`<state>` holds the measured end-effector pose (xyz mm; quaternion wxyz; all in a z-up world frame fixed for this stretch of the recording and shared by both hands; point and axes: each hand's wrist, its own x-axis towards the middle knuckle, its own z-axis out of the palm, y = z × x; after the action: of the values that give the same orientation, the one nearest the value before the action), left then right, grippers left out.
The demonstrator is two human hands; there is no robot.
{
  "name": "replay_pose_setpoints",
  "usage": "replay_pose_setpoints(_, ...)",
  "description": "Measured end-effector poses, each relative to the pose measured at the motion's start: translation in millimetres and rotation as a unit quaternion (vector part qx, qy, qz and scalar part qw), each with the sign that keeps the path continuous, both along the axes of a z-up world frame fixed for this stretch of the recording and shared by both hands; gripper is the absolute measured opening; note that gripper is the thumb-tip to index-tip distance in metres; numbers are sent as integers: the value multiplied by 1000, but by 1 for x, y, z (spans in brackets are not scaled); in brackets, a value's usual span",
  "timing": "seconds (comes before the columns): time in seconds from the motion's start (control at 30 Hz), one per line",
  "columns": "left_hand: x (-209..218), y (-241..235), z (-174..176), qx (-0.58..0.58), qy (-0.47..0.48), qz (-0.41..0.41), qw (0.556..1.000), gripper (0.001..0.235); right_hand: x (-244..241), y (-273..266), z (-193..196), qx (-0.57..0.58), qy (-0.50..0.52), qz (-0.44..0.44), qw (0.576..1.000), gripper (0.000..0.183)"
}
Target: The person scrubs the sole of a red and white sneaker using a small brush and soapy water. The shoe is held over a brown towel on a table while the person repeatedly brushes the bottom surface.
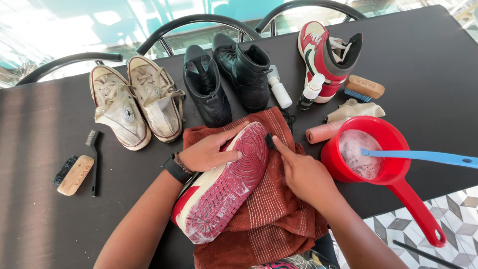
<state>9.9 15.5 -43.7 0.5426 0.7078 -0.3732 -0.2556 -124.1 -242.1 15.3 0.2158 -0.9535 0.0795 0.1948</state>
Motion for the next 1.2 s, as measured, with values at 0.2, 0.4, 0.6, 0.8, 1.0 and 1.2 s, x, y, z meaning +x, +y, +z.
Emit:
replay_pose_setpoints(0.2,1,2,5,16,8,14,1000,81,33,15,0,65,-79,13,995,61)
replay_pose_setpoints(0.4,2,5,2,32,19,29,999,81,-4,5,8,10,0,8,1000,62)
replay_pose_setpoints(0.6,-6,6,17,86,-47,-12,995,88,13,6,-26,58,-117,5,991,66)
replay_pose_setpoints(0.8,-4,7,0,64,-67,-16,996,81,8,23,-22,114,-163,63,978,66)
replay_pose_setpoints(1.0,1,8,5,118,-51,-15,992,91,-26,13,-34,76,-158,88,981,63)
replay_pose_setpoints(1.2,3,11,-17,96,-49,-20,994,83,30,37,-14,12,-150,77,986,72)
